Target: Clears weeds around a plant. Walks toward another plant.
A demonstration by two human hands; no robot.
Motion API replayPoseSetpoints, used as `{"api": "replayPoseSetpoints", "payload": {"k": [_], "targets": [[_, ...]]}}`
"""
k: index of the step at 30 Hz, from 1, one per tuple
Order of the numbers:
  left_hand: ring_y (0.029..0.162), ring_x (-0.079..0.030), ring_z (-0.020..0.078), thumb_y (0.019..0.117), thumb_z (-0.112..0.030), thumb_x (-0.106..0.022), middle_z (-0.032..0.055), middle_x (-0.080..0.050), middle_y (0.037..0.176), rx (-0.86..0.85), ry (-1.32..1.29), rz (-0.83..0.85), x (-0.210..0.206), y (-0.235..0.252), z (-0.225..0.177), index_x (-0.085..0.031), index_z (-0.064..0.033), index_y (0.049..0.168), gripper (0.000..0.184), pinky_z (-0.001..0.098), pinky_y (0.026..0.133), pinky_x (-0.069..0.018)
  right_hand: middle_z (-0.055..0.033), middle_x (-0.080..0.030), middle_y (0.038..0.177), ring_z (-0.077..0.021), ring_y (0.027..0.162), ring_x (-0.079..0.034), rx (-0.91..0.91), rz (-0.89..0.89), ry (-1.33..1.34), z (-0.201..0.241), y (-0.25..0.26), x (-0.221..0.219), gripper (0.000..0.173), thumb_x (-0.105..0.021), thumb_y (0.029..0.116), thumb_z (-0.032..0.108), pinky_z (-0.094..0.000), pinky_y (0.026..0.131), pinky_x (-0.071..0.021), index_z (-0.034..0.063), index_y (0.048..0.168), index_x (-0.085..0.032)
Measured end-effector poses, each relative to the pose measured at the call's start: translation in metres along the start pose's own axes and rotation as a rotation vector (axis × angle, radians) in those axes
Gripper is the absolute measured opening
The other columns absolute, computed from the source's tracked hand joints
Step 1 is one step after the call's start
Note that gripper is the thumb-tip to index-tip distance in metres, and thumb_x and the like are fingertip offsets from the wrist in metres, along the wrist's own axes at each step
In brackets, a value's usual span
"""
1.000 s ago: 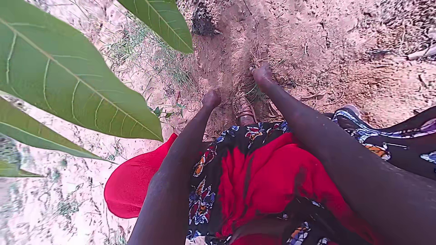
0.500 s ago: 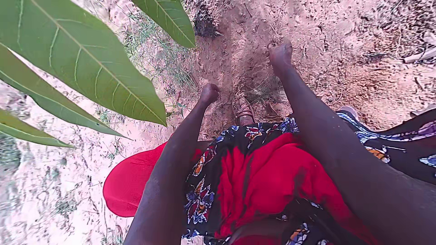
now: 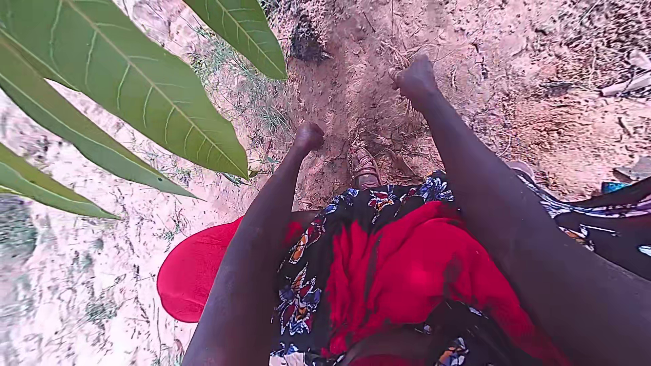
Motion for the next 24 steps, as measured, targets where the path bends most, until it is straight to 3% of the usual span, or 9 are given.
{"api": "replayPoseSetpoints", "payload": {"k": [3, 5, 8, 11, 14, 18, 20, 22, 24], "targets": [[0.093, -0.070, 0.0280, 0.0982, -0.001, -0.059, 0.0220, -0.069, 0.115, 0.063, -0.007, 0.142, -0.019, -0.015, 0.009, -0.060, 0.0025, 0.132, 0.034, 0.0450, 0.086, -0.0575, -0.0323, -0.055, 0.139, -0.0438, 0.131, -0.056, 0.028, 0.187, -0.199, 0.001, -0.019, -0.048, 0.045, -0.060, 0.1016, 0.015, -0.0602, 0.106, -0.0455, -0.0122, 0.137, -0.050], [0.085, -0.068, 0.0243, 0.1004, -0.008, -0.060, 0.0184, -0.070, 0.104, 0.108, 0.190, 0.266, -0.046, -0.021, 0.023, -0.065, 0.0058, 0.119, 0.023, 0.0431, 0.081, -0.0571, -0.0326, -0.057, 0.137, -0.0448, 0.132, -0.055, 0.111, 0.304, -0.337, -0.003, -0.029, -0.080, 0.041, -0.060, 0.1022, 0.015, -0.0603, 0.106, -0.0450, -0.0125, 0.132, -0.055], [0.079, -0.071, 0.0226, 0.0924, -0.008, -0.070, 0.0146, -0.072, 0.093, 0.203, 0.414, 0.361, -0.083, -0.040, 0.038, -0.066, 0.0044, 0.105, 0.018, 0.0414, 0.076, -0.0593, -0.0313, -0.061, 0.130, -0.0475, 0.125, -0.058, 0.283, 0.442, -0.567, -0.017, -0.046, -0.125, 0.030, -0.062, 0.0994, 0.011, -0.0646, 0.100, -0.0469, -0.0085, 0.123, -0.063], [0.112, -0.066, 0.0423, 0.0948, -0.006, -0.066, 0.0307, -0.064, 0.123, 0.134, 0.423, 0.326, -0.096, -0.053, 0.021, -0.061, 0.0131, 0.120, 0.032, 0.0591, 0.096, -0.0533, -0.0301, -0.062, 0.127, -0.0488, 0.118, -0.062, 0.388, 0.380, -0.761, -0.035, -0.061, -0.151, 0.034, -0.057, 0.0999, 0.005, -0.0641, 0.092, -0.0495, -0.0030, 0.133, -0.056], [0.115, -0.065, 0.0432, 0.0964, -0.009, -0.065, 0.0314, -0.062, 0.126, 0.139, 0.393, 0.298, -0.097, -0.053, 0.022, -0.059, 0.0124, 0.125, 0.036, 0.0593, 0.096, -0.0527, -0.0334, -0.060, 0.129, -0.0514, 0.117, -0.061, 0.438, 0.311, -0.860, -0.045, -0.069, -0.158, 0.037, -0.049, 0.1054, 0.007, -0.0639, 0.093, -0.0482, -0.0084, 0.139, -0.050], [0.122, -0.061, 0.0467, 0.0973, -0.011, -0.063, 0.0329, -0.061, 0.129, 0.207, 0.449, 0.159, -0.045, -0.041, 0.035, -0.062, 0.0127, 0.120, 0.033, 0.0642, 0.099, -0.0490, -0.0389, -0.055, 0.134, -0.0549, 0.124, -0.056, 0.278, 0.290, -0.829, -0.035, -0.055, -0.126, 0.047, -0.050, 0.1059, 0.013, -0.0670, 0.098, -0.0449, -0.0153, 0.142, -0.043], [0.112, -0.065, 0.0451, 0.0963, -0.010, -0.062, 0.0322, -0.064, 0.121, 0.183, 0.392, 0.097, -0.014, -0.019, 0.053, -0.064, 0.0122, 0.114, 0.029, 0.0632, 0.095, -0.0513, -0.0390, -0.053, 0.138, -0.0557, 0.126, -0.055, 0.185, 0.179, -0.723, -0.031, -0.034, -0.088, 0.042, -0.045, 0.1070, 0.006, -0.0687, 0.099, -0.0438, -0.0154, 0.143, -0.041], [0.101, -0.069, 0.0374, 0.1022, -0.010, -0.059, 0.0275, -0.067, 0.117, 0.134, 0.278, 0.163, 0.003, -0.018, 0.056, -0.062, 0.0081, 0.124, 0.028, 0.0554, 0.090, -0.0546, -0.0369, -0.053, 0.141, -0.0557, 0.127, -0.055, 0.133, 0.026, -0.602, -0.028, -0.012, -0.046, 0.043, -0.045, 0.1050, 0.003, -0.0697, 0.100, -0.0430, -0.0116, 0.146, -0.042], [0.101, -0.066, 0.0323, 0.1052, -0.008, -0.055, 0.0245, -0.064, 0.121, 0.143, 0.139, 0.245, 0.008, -0.033, 0.046, -0.056, 0.0046, 0.132, 0.029, 0.0508, 0.089, -0.0544, -0.0369, -0.052, 0.142, -0.0548, 0.131, -0.053, 0.083, -0.093, -0.494, -0.025, 0.001, -0.004, 0.047, -0.048, 0.1025, 0.003, -0.0686, 0.104, -0.0419, -0.0102, 0.147, -0.042]]}}
Point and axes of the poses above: each hand's wrist, its own y-axis towards the middle knuckle, its own x-axis out of the back of the hand, z = x × y, the point moved 9 cm from there along y, towards the middle knuckle
